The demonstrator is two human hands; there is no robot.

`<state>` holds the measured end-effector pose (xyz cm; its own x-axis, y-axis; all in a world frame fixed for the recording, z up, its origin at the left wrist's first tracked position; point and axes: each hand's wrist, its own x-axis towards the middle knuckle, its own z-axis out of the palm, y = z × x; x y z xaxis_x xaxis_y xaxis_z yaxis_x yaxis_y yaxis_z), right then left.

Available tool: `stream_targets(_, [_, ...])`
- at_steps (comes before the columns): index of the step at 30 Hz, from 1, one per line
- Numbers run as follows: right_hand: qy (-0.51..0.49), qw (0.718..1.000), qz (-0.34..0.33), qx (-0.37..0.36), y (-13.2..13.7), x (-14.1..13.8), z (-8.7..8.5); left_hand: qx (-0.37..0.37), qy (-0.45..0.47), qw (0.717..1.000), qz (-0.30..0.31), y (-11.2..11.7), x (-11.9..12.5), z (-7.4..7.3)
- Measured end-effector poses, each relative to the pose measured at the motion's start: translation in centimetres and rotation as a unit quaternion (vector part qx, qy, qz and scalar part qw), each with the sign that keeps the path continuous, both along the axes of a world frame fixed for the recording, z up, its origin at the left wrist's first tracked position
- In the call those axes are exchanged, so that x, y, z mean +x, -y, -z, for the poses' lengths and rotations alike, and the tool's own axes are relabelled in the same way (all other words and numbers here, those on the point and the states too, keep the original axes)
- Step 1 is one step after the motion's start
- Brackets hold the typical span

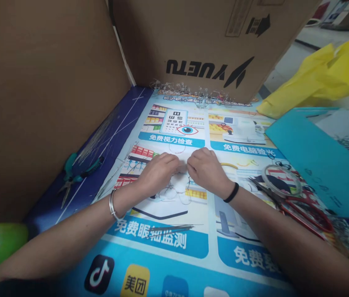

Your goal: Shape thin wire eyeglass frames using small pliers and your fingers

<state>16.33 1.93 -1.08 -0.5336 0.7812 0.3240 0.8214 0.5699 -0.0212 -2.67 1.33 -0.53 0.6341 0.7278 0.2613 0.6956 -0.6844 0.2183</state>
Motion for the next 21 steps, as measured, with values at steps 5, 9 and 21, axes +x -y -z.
stream_targets(5, [-0.016,1.0,-0.003,-0.023,0.0,0.1,-0.3,0.024,0.003,0.999,0.028,0.7,-0.3,0.5])
stream_targets(9, [-0.024,0.999,-0.004,-0.044,-0.1,0.2,-0.5,0.058,-0.024,0.997,0.046,1.6,-0.8,0.6])
stream_targets(21, [-0.019,0.998,0.027,-0.048,0.0,-0.1,-0.2,0.072,-0.116,0.99,0.046,2.3,-0.7,0.2])
